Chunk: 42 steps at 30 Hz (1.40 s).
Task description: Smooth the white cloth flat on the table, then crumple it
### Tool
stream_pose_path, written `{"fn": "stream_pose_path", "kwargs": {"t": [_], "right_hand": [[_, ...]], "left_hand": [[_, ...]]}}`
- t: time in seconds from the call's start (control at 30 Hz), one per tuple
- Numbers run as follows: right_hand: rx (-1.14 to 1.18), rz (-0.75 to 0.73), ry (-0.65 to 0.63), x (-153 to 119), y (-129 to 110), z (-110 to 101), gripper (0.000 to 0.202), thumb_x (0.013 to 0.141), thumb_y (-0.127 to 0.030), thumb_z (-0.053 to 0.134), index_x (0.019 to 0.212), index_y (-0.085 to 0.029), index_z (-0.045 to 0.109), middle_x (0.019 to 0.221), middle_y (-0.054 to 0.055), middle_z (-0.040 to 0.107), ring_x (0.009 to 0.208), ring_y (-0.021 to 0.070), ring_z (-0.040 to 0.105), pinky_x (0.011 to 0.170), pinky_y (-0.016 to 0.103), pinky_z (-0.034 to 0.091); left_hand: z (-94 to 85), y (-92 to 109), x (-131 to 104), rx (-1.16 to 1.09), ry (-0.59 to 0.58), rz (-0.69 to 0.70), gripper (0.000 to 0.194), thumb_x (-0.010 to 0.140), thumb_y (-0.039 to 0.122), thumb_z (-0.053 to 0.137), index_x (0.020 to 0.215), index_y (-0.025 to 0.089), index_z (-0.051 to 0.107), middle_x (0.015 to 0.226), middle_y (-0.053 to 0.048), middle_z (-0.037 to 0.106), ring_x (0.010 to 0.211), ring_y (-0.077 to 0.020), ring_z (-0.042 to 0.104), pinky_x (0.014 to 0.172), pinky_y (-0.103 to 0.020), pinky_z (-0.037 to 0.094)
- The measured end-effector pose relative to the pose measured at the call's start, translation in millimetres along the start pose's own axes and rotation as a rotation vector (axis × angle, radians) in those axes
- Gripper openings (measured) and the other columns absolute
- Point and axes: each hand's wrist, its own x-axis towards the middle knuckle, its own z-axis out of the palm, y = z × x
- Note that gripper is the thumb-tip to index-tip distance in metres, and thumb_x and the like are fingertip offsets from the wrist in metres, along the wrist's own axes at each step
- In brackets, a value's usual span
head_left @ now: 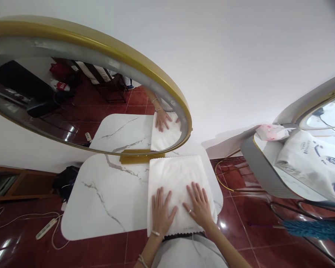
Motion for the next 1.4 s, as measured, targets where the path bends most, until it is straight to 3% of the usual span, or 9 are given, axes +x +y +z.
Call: {"fn": "stream_pose_path", "kwargs": {"t": [0.13,0.23,0.47,0.77,0.93,1.03,1.1,1.23,1.4], "right_hand": [[-0.002,0.081,0.075,12.3,5.1,8.8,0.074,0.094,-0.051,0.038,0.153,-0.020,0.006,0.150,0.011,0.035,0.137,0.0273,0.033,0.110,0.046,0.027],[-0.010,0.111,0.075,19.2,5.3,11.0,0.072,0.095,-0.052,0.035,0.153,-0.020,0.006,0.154,0.012,0.026,0.141,0.0301,0.025,0.112,0.051,0.023],[0.011,0.061,-0.007,25.1,-23.3,11.1,0.069,0.095,-0.048,0.035,0.153,-0.025,0.005,0.159,0.009,0.009,0.145,0.0311,0.012,0.113,0.052,0.019],[0.044,0.024,-0.008,56.4,-139.3,35.8,0.074,0.094,-0.045,0.041,0.153,-0.023,0.003,0.158,0.011,0.006,0.145,0.0331,0.010,0.113,0.053,0.017],[0.083,-0.015,0.025,74.6,-213.1,59.0,0.076,0.092,-0.044,0.045,0.153,-0.021,0.005,0.156,0.014,0.018,0.143,0.0353,0.017,0.112,0.055,0.021],[0.105,0.016,0.102,100.4,-240.3,74.4,0.076,0.092,-0.046,0.045,0.153,-0.022,0.005,0.153,0.015,0.028,0.139,0.0354,0.026,0.110,0.055,0.025],[0.108,0.031,0.122,125.1,-248.5,81.1,0.073,0.093,-0.045,0.044,0.153,-0.022,0.008,0.153,0.014,0.026,0.139,0.0343,0.026,0.111,0.053,0.026],[0.061,-0.002,0.049,163.0,-240.5,85.1,0.062,0.095,-0.044,0.039,0.151,-0.024,0.021,0.156,0.009,0.020,0.144,0.0286,0.015,0.114,0.049,0.020],[-0.045,0.130,0.036,142.1,-188.6,80.1,0.059,0.096,-0.048,0.035,0.149,-0.024,0.025,0.157,0.006,0.017,0.144,0.0247,0.016,0.115,0.049,0.017]], "left_hand": [[10.2,3.1,40.8,-0.094,0.059,-0.042,0.050,0.091,0.037,0.049,0.138,0.019,0.046,0.153,-0.014,0.030,0.141,-0.0308,0.026,0.113,-0.051,0.028],[16.7,5.4,64.5,-0.078,0.047,-0.062,0.057,0.089,0.043,0.051,0.142,0.024,0.041,0.157,-0.012,0.021,0.143,-0.0335,0.020,0.113,-0.055,0.025],[11.3,-20.4,47.0,0.023,0.027,-0.103,0.061,0.089,0.045,0.052,0.145,0.029,0.035,0.157,-0.010,0.021,0.144,-0.0298,0.018,0.114,-0.053,0.021],[-23.5,-135.7,17.6,0.100,0.028,-0.120,0.057,0.089,0.043,0.051,0.143,0.026,0.040,0.156,-0.012,0.022,0.143,-0.0299,0.021,0.113,-0.052,0.021],[-55.1,-208.1,-1.1,0.106,0.051,-0.156,0.055,0.088,0.044,0.052,0.140,0.026,0.044,0.152,-0.012,0.033,0.140,-0.0287,0.029,0.112,-0.050,0.025],[-67.3,-244.0,5.0,0.076,0.069,-0.197,0.051,0.088,0.044,0.053,0.136,0.026,0.050,0.148,-0.012,0.039,0.137,-0.0297,0.034,0.108,-0.049,0.031],[-69.9,-259.5,16.9,0.065,0.077,-0.217,0.055,0.087,0.047,0.054,0.137,0.026,0.048,0.151,-0.012,0.033,0.140,-0.0327,0.027,0.109,-0.051,0.029],[-62.5,-261.8,42.7,0.044,0.001,-0.112,0.068,0.084,0.050,0.057,0.144,0.026,0.038,0.157,-0.012,0.020,0.144,-0.0350,0.014,0.114,-0.058,0.014],[-39.0,-214.9,56.6,-0.035,-0.024,-0.002,0.073,0.084,0.056,0.053,0.147,0.028,0.030,0.158,-0.011,0.016,0.145,-0.0343,0.011,0.114,-0.060,0.012]]}}
